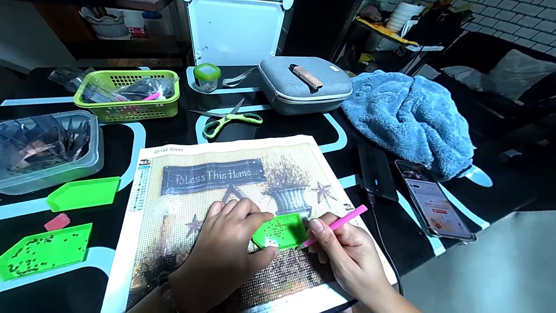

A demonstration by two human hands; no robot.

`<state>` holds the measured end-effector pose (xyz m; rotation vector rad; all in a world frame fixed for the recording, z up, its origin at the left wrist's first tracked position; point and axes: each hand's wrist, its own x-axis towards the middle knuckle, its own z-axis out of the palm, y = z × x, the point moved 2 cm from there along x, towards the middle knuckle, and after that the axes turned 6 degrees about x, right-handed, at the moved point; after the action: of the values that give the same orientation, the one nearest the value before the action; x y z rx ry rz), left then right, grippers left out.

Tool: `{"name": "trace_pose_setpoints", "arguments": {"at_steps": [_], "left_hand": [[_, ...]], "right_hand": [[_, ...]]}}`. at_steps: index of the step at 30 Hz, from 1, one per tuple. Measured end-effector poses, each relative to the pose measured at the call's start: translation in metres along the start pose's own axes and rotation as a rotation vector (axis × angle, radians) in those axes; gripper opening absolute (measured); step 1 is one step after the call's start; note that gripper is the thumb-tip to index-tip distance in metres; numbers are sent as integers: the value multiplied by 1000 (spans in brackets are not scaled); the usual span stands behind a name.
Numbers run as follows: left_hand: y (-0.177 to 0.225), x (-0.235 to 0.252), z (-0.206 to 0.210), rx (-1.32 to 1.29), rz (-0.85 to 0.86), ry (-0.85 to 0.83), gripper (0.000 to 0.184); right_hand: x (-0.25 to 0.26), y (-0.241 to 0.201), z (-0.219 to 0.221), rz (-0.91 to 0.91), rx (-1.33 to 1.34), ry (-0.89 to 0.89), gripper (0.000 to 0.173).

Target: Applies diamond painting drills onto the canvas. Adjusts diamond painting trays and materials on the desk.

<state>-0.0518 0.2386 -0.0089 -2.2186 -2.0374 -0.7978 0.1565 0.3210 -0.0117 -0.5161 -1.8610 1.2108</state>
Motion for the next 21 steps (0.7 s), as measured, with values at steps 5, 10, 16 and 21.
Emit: {"name": "trace_pose_setpoints", "arguments": {"at_steps": [5,10,16,21], "left_hand": [[0,0,0,-5,1,8,43],[0,1,0,-3,-6,-8,43],[0,1,0,-13,8,3,43],[0,1,0,-13,3,4,43]], "right_hand": [[1,0,1,-50,-87,-23,31],[-1,-11,5,-243,-412,-116,34],[10,-8,-6,-41,-129,-52,33],[26,-4,-11,-58,-181,103,28]]}}
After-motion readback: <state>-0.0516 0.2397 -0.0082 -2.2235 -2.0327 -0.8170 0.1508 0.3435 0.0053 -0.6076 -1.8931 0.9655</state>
